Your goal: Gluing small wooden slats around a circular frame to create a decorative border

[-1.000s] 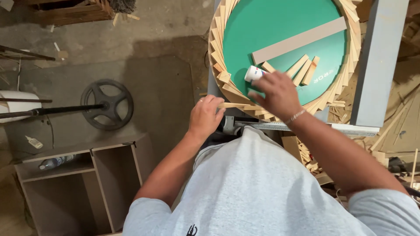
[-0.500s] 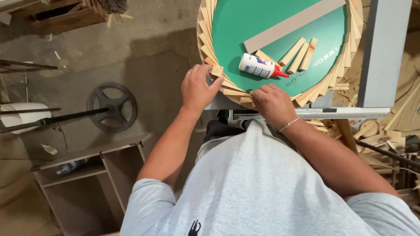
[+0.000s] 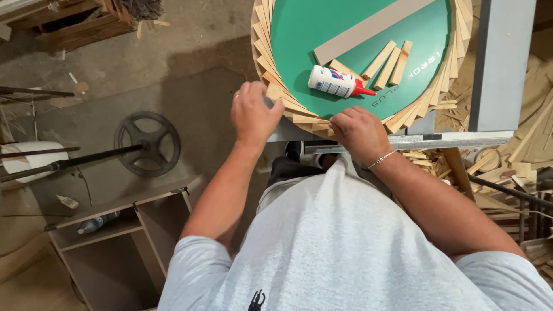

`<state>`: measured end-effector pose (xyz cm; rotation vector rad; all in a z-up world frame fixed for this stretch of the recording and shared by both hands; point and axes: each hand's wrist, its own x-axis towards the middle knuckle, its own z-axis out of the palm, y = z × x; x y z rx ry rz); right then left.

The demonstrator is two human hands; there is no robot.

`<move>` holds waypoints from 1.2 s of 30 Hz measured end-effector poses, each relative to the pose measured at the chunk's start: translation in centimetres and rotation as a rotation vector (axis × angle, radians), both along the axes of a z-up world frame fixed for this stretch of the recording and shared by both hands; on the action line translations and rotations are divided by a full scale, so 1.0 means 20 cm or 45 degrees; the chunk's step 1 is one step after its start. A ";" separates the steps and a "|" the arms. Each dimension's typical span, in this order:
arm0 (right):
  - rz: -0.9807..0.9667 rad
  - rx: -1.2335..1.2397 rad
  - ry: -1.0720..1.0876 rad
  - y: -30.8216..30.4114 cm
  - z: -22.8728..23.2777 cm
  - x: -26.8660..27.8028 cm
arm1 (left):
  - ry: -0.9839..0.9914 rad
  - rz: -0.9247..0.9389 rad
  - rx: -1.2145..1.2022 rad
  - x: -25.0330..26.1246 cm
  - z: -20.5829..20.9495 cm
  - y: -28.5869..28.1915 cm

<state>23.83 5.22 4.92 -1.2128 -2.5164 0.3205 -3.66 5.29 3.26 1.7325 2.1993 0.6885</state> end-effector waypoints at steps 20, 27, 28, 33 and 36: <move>-0.069 0.053 -0.059 0.01 -0.06 -0.08 | -0.721 0.344 -0.560 0.10 -0.16 -0.20; -0.112 0.020 -0.088 0.01 -0.05 -0.08 | -0.919 0.417 -0.481 0.14 -0.24 -0.22; -0.127 -0.022 -0.086 0.01 -0.06 -0.08 | -0.921 0.416 -0.476 0.13 -0.23 -0.21; -0.203 -0.138 -0.095 0.00 -0.05 -0.09 | -0.873 0.369 -0.488 0.15 -0.16 -0.22; -0.246 -0.218 -0.085 0.01 -0.04 -0.09 | -0.841 0.358 -0.487 0.16 -0.17 -0.22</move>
